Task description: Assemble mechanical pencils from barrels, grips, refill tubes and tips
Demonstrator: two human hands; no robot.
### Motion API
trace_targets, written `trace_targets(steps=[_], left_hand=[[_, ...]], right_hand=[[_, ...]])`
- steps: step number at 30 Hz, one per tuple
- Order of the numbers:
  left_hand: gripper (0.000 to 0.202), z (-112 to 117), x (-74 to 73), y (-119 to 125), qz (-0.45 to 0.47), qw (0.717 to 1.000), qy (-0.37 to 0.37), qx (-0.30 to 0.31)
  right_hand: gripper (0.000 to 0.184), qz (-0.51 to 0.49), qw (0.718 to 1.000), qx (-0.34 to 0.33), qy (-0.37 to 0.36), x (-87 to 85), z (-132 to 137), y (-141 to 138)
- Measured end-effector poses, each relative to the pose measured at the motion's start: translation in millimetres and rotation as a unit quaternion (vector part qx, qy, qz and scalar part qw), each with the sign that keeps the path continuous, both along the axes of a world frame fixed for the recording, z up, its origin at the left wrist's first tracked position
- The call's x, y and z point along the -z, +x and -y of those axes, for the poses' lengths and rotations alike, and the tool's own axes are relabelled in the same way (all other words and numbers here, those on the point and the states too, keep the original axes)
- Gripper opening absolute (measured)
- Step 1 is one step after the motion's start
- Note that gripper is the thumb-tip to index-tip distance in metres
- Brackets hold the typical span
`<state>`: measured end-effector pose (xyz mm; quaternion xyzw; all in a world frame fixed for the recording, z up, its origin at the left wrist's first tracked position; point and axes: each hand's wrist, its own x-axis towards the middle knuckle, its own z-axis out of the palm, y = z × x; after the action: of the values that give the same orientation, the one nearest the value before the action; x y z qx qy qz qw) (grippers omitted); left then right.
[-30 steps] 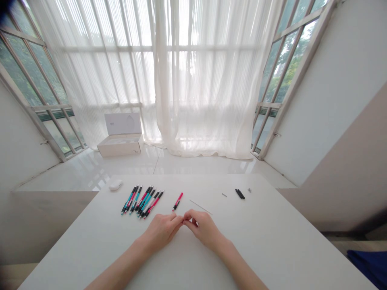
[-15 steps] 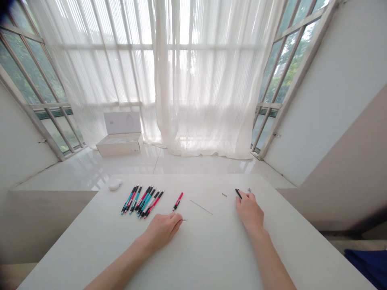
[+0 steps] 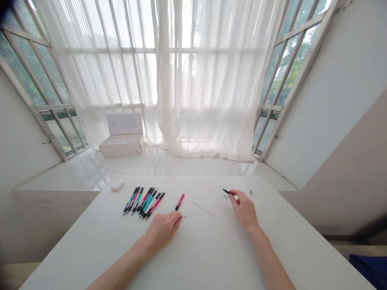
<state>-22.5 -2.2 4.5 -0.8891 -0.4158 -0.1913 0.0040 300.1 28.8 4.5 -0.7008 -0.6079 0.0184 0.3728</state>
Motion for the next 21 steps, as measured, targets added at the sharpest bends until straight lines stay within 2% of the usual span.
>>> trace_targets(steps=[2,4,7,10,21], left_hand=[[0.022,-0.8,1.0,-0.2,0.014,1.000,-0.001,-0.010],[0.022,-1.1,1.5,-0.3,0.023,1.000,-0.001,-0.017],[0.023,-0.6,0.5,-0.2,0.031,0.999,-0.003,-0.023],[0.022,0.1,-1.3,0.0,0.029,0.999,-0.008,-0.027],[0.021,-1.1,-0.5,-0.2,0.021,0.999,-0.017,-0.019]], right_hand=[[0.036,-0.038,0.992,-0.119,-0.007,-5.7,5.4,-23.6],[0.034,-0.044,0.973,-0.224,-0.034,-9.6,12.4,-49.5],[0.030,-0.042,0.947,-0.314,-0.054,-11.7,21.7,-78.0],[0.028,-0.045,0.940,-0.333,-0.057,-12.0,26.3,-87.7],[0.022,-0.031,0.932,-0.354,-0.066,-14.4,33.3,-95.6]])
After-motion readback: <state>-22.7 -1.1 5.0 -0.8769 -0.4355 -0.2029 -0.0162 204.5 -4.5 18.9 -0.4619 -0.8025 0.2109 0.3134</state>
